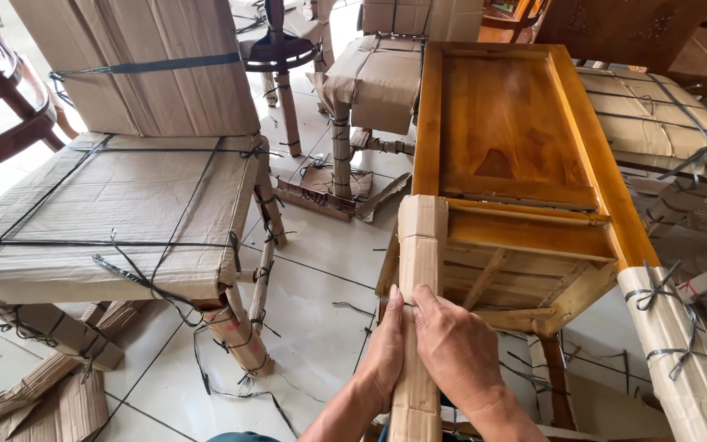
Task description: Wrapping wooden furniture legs with protective cardboard and securing them with plastic ties.
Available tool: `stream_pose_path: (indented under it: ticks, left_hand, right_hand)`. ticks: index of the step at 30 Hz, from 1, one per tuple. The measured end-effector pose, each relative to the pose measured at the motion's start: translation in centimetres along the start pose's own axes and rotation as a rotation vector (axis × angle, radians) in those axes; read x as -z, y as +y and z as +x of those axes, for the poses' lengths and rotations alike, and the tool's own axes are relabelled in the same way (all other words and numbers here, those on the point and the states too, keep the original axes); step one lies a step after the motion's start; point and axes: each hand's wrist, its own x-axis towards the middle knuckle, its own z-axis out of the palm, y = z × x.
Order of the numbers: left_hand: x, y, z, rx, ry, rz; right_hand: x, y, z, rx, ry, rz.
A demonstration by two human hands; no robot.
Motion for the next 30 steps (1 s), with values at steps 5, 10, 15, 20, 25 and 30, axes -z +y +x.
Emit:
stream_pose_path:
  ticks: [5, 10, 15, 20, 25, 30]
  left_hand:
    - [0.5, -0.7, 1.3, 0.027, 0.087, -0.11]
    - [0.7, -0.8, 1.7, 0.068, -0.079, -0.225]
    - [0.7, -1.0, 2.0, 0.1, -0.079, -0.261]
    - [0.8, -1.1, 2.2, 0.079, -0.114, -0.286]
    - [1.3, -1.9, 3.4, 0.081, -0.123, -0.297]
    - [1.2, -1.7, 3.8, 0.091, -0.028, -0.168]
  right_hand:
    - [1.9, 1.4, 0.2, -0.126, -0.175, 0.171]
    - [0.0, 7.1, -2.1, -0.351, -0.34, 1.252]
    - [-3.0, 11.2, -4.4, -0.575, -0.205, 1.571]
    - [-3.6, 12.8, -5.6, -0.531, -0.173, 1.869]
    - [-4.3, 12.8, -6.2, -0.52, -0.125, 1.836]
    - [-6.4, 10.7, -5.7, -0.606, -0.115, 1.596]
